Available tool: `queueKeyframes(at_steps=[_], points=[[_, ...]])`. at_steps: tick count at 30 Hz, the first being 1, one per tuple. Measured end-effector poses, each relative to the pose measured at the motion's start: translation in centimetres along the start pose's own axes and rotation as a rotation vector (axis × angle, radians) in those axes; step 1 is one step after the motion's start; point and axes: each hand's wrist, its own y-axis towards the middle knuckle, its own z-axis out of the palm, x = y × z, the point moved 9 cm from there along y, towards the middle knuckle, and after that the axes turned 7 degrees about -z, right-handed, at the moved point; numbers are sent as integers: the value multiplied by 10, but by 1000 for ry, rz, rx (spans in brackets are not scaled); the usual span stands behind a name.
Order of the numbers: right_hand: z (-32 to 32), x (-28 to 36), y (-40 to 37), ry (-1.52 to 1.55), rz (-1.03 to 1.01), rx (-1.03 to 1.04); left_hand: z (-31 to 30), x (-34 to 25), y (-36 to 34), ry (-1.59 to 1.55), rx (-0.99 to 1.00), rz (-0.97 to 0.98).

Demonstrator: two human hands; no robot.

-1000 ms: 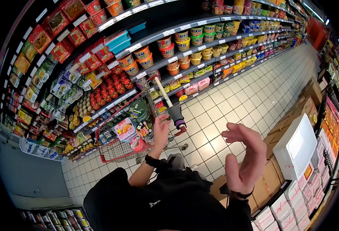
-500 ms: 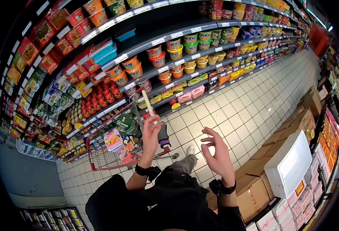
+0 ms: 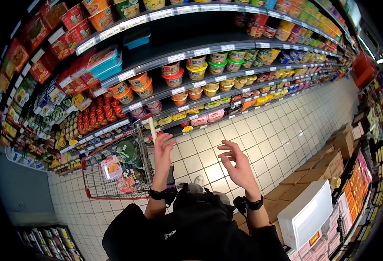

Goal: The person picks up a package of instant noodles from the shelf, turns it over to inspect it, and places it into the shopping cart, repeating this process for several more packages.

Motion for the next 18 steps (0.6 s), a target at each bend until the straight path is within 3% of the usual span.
queueKeyframes(at_steps=[10, 18], points=[[20, -31, 89, 162, 5, 220, -43, -20, 17, 9, -224, 50], [4, -45, 175, 213, -63, 355, -32, -37, 54, 102, -422, 76]])
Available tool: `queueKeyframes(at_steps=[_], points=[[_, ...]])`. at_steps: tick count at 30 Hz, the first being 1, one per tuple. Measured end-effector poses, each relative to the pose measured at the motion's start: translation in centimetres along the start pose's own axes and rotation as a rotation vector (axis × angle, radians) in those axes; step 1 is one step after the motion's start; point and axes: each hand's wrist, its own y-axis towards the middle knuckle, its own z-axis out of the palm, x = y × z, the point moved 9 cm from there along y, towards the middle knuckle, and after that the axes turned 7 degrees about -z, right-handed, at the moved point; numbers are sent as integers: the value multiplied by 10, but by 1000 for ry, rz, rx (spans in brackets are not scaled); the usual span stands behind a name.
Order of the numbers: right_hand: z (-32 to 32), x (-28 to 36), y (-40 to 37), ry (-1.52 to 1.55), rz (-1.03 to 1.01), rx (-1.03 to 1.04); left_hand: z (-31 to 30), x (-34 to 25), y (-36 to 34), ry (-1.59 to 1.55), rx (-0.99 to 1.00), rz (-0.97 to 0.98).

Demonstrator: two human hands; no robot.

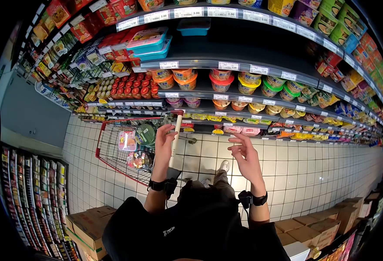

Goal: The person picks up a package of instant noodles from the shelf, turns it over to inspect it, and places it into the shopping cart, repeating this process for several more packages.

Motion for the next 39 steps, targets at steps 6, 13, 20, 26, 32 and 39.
queueKeyframes(at_steps=[6, 13, 20, 26, 32, 39], points=[[-63, -4, 50, 71, -46, 35, 57, -13, 38, -68, -50, 50], [-115, -4, 113, 112, -139, 33, 116, -52, 90, -58, -83, 61], [-112, 14, 195, 164, -151, 67, 149, -102, 166, -122, -60, 124], [-87, 34, 273, 257, -158, 89, 161, -127, 260, 64, -163, 176], [-61, 31, 377, 567, -14, 166, 146, -114, 393, 219, -324, 194], [-29, -11, 495, 537, 72, 166, 131, -114, 498, 270, -287, 179]])
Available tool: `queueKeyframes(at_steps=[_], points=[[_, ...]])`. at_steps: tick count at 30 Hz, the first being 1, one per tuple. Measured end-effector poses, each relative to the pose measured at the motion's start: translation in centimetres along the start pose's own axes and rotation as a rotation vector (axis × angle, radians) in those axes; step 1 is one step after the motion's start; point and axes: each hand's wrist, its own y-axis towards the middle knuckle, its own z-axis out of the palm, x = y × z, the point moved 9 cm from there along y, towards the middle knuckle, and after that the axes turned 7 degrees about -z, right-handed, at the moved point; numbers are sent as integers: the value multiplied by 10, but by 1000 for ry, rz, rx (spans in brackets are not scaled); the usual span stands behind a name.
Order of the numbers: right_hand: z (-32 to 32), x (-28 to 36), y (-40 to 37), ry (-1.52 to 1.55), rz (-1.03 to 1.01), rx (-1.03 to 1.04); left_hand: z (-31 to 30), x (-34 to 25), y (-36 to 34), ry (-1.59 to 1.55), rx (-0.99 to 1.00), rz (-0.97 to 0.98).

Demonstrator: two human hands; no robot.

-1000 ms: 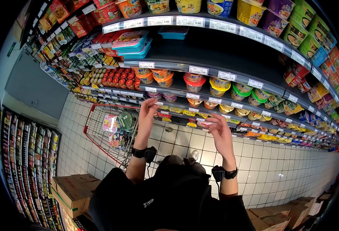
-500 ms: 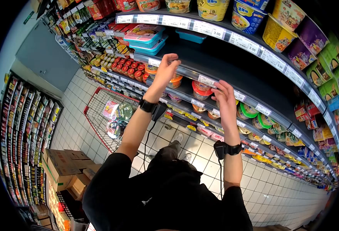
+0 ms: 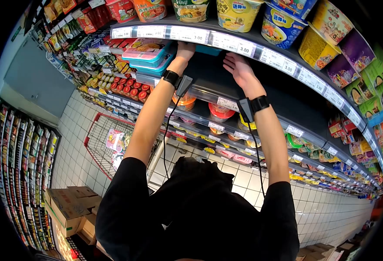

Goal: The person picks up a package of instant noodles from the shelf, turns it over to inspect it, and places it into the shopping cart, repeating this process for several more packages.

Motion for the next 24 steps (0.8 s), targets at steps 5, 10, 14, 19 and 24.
queueKeyframes(at_steps=[5, 10, 14, 19, 24], points=[[-26, -31, 66, -183, -44, -87, 24, -16, 32, 403, -120, 547], [-50, -58, 106, -174, -78, -92, 37, 0, 44, 460, -182, 667], [-54, -68, 117, -144, -76, -48, 30, 16, 42, 262, -262, 495], [-49, -70, 126, -90, -124, 1, 25, 12, 41, 125, -233, 483], [-27, -57, 120, -160, -230, 13, 20, 0, 31, 78, -234, 503]])
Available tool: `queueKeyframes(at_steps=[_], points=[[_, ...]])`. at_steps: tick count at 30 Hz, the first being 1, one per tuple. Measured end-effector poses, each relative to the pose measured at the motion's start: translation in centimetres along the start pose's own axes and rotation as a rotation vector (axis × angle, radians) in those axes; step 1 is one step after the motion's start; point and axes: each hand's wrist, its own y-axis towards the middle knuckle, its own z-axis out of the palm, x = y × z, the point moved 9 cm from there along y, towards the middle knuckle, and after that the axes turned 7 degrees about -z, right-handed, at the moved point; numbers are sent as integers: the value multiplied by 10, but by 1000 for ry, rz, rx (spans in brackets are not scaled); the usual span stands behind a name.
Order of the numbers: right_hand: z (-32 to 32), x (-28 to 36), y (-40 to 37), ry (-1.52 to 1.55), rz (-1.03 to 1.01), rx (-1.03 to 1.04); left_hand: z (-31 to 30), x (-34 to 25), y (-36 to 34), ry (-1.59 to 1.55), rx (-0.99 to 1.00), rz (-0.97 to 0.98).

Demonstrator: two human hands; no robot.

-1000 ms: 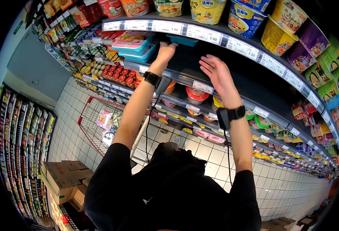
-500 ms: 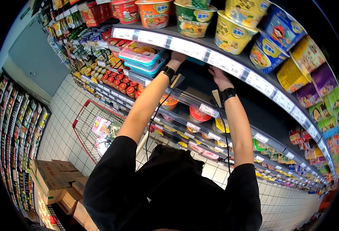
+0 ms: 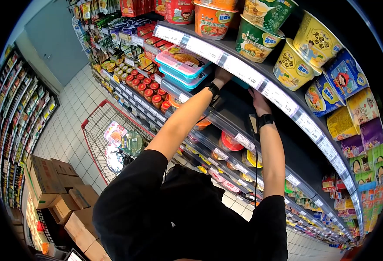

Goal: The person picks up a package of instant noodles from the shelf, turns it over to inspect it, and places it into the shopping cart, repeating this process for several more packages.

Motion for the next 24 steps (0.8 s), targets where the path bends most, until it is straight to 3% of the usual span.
queueKeyframes(at_steps=[3, 6, 8, 10, 12, 16, 17, 21, 24], points=[[-7, 4, -4, -115, 111, -213, -1, 3, 2, 29, 5, 15], [-14, 5, 0, -120, 64, -221, -1, -4, 1, 86, 107, -17], [-9, 17, -12, -95, 66, -244, -11, 0, -11, -31, 165, -296], [-5, 36, -20, -106, -38, -204, -2, 1, -12, 28, 230, -291], [-5, 47, -31, -126, -58, -186, -18, 1, -21, -137, 103, -437], [0, 81, -69, -111, -95, -233, -55, -45, -52, -211, 76, -548], [1, 90, -80, -93, -148, -203, -72, -68, -63, -76, 103, -630], [-6, 120, -131, -221, -174, -248, -90, -106, -92, -243, 91, -464], [-9, 134, -178, -217, -185, -284, -112, -129, -122, -272, 169, -527]])
